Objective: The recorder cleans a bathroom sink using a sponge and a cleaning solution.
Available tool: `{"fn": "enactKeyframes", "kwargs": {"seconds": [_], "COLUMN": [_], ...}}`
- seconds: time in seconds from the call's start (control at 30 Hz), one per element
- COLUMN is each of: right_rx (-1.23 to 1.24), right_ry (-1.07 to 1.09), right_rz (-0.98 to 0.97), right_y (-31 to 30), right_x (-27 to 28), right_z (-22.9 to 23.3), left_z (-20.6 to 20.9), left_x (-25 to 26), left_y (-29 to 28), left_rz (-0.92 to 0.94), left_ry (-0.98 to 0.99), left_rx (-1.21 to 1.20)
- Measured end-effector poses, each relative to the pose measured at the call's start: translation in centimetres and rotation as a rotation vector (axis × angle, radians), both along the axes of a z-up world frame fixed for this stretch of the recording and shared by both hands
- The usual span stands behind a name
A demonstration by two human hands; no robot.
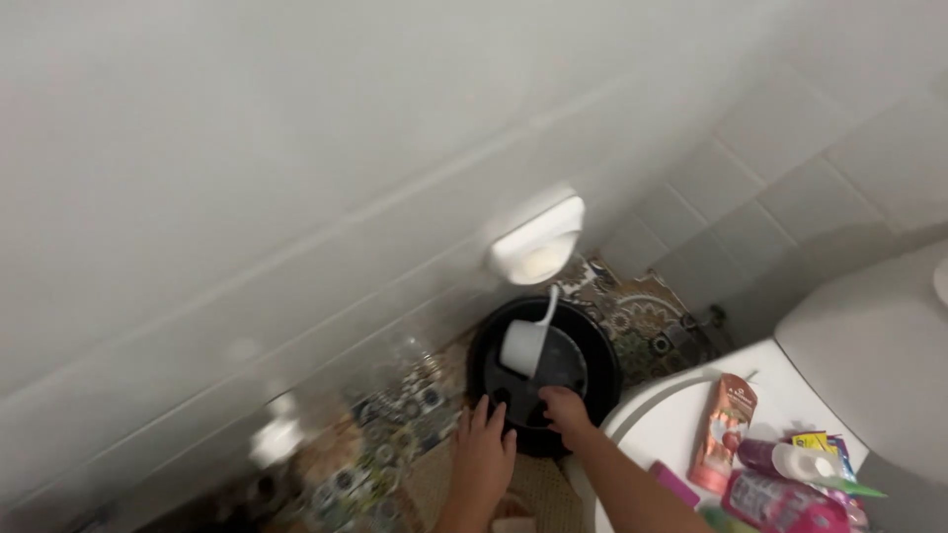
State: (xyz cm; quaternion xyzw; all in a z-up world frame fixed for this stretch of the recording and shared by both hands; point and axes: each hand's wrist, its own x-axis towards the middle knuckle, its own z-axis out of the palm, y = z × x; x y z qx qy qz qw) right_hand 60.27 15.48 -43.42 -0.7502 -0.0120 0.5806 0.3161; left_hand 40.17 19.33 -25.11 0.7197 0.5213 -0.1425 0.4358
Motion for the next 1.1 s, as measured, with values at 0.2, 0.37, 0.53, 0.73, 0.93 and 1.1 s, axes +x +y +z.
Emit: {"fn": "enactKeyframes", "kwargs": {"seconds": [0.2,0.37,0.53,0.73,0.93,1.1], "right_rx": [-0.04,0.078,0.025,0.45,0.333,0.447], "right_ry": [-0.012,0.006,0.052,-0.348,-0.509,-0.233], "right_rz": [0.054,-0.003,0.037,0.202,0.394,0.889], "right_y": [3.2,6.3,9.3,6.7,0.9,-2.1], "right_x": [4.2,5.9,5.6,2.6,-4.8,-9.0], "right_z": [-13.5,-24.1,-24.0,-31.3,-14.8,1.4], "left_z": [-15.4,-25.1,-30.2,-29.5,-22.9,-16.8], "left_x": [7.8,10.0,10.5,7.5,1.5,-6.8], "left_y": [3.7,5.4,6.5,6.3,4.0,0.8], "left_rz": [-0.04,-0.024,-0.014,0.075,0.068,-0.278], "left_ry": [-0.036,-0.058,-0.069,-0.1,-0.047,0.202], "left_rx": [0.074,0.185,0.255,0.277,0.325,0.516]}}
